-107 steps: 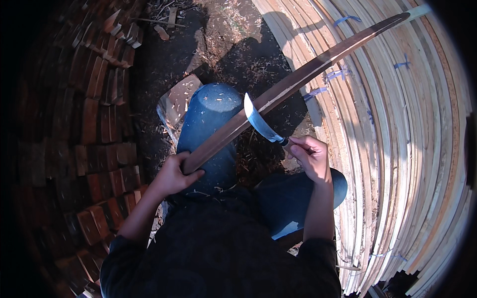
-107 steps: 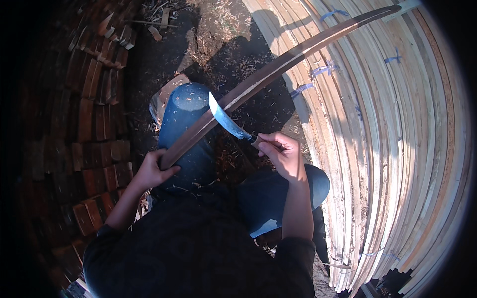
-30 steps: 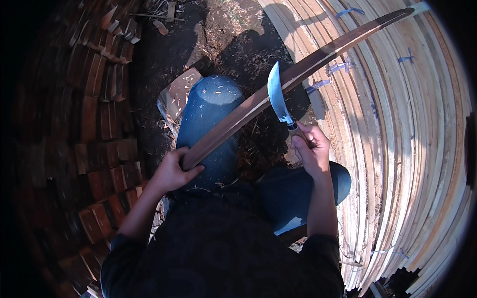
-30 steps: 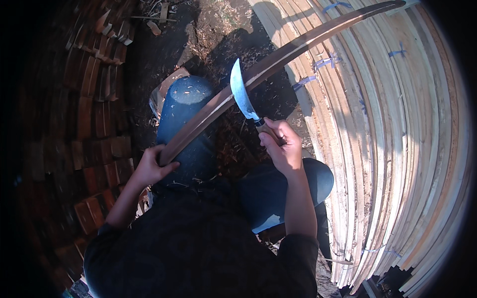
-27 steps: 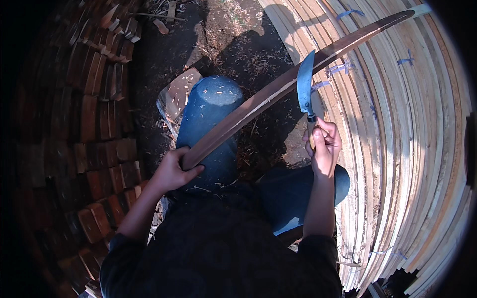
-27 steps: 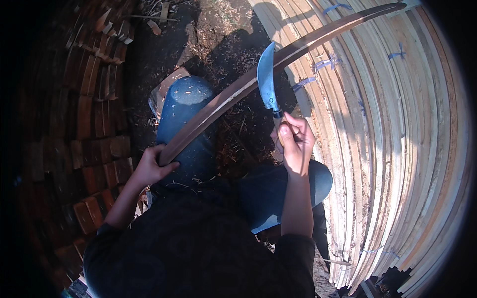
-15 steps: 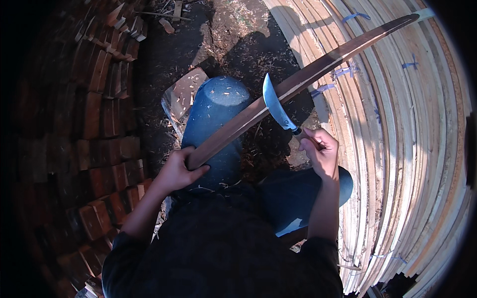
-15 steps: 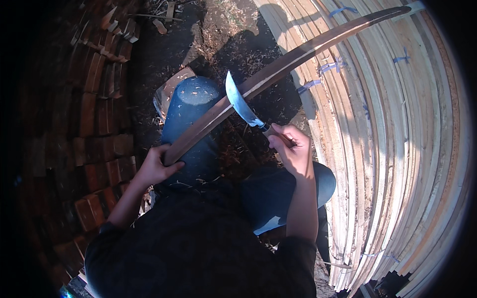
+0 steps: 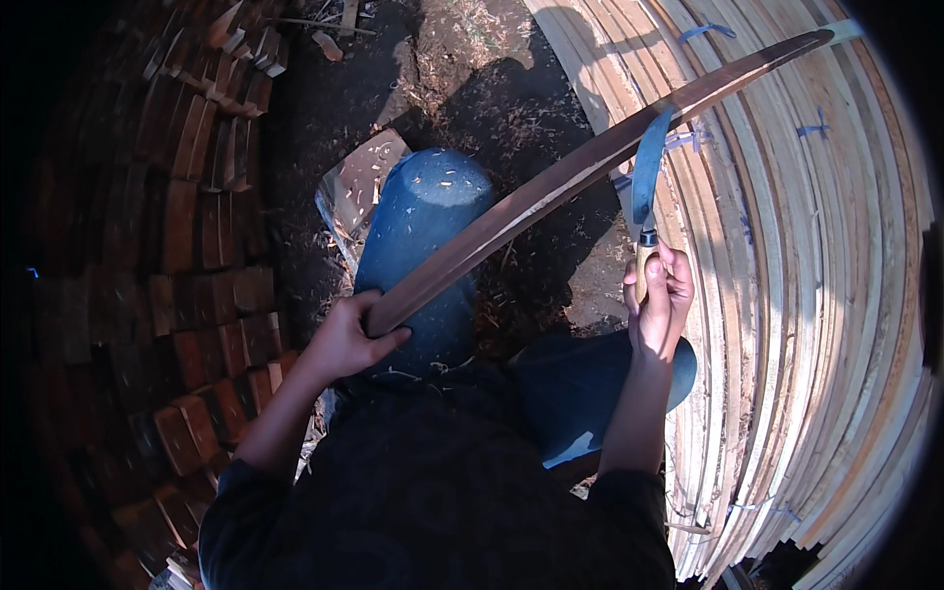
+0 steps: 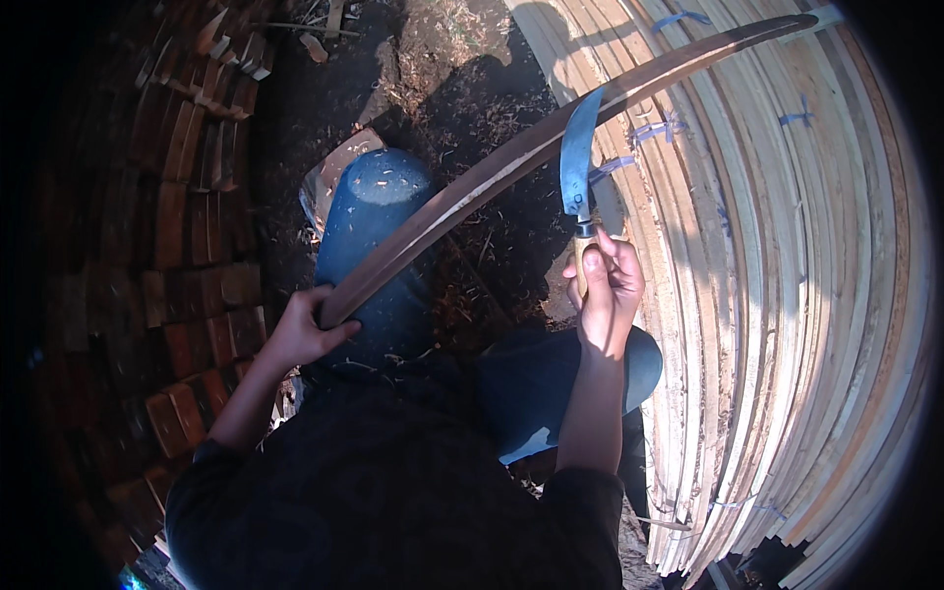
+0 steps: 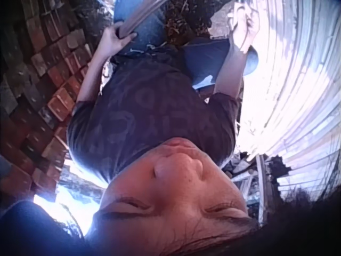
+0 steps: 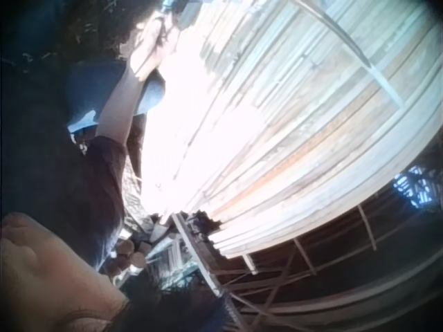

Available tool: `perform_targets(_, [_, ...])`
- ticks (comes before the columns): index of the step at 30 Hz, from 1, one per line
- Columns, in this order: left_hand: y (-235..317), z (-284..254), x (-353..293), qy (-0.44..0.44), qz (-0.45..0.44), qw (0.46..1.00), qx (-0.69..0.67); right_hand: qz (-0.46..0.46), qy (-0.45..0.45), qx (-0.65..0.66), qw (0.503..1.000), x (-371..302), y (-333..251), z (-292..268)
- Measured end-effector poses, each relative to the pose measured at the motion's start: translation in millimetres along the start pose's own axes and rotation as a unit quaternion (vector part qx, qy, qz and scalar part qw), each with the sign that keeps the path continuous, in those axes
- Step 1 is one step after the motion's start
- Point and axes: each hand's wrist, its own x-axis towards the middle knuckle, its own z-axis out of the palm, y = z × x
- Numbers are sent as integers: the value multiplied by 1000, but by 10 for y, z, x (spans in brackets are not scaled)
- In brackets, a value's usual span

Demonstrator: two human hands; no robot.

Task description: The person sits on the ground and uses a curved knife to shave a long, thin piece of wood held between their legs. They repeatedly scrape the blade along the wood's surface to remove thin shavings.

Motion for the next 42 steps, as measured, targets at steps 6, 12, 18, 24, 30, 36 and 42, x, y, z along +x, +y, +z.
perform_targets(6, [-34,6,1,5,5,1000,-8,-21,-82,-130,988,2,84,-23])
perform_targets(12, [-3,4,1,8,3,1000,1,37,-100,-107,989,-28,117,18])
perform_targets(18, [25,-6,2,1,-7,1000,-5,2,-3,-99,995,-5,108,59])
perform_targets(24, [13,-3,5,4,-3,1000,-16,-50,52,-1,997,67,61,69])
perform_targets(30, [-3,-10,7,-1,-1,1000,-14,27,-126,-214,968,-27,80,118])
perform_targets(36, [-1,10,3,7,1,1000,-20,-24,-48,-38,998,25,16,-25])
perform_targets(42, [20,-9,12,-1,-4,1000,-16,47,-113,-185,975,-44,48,42])
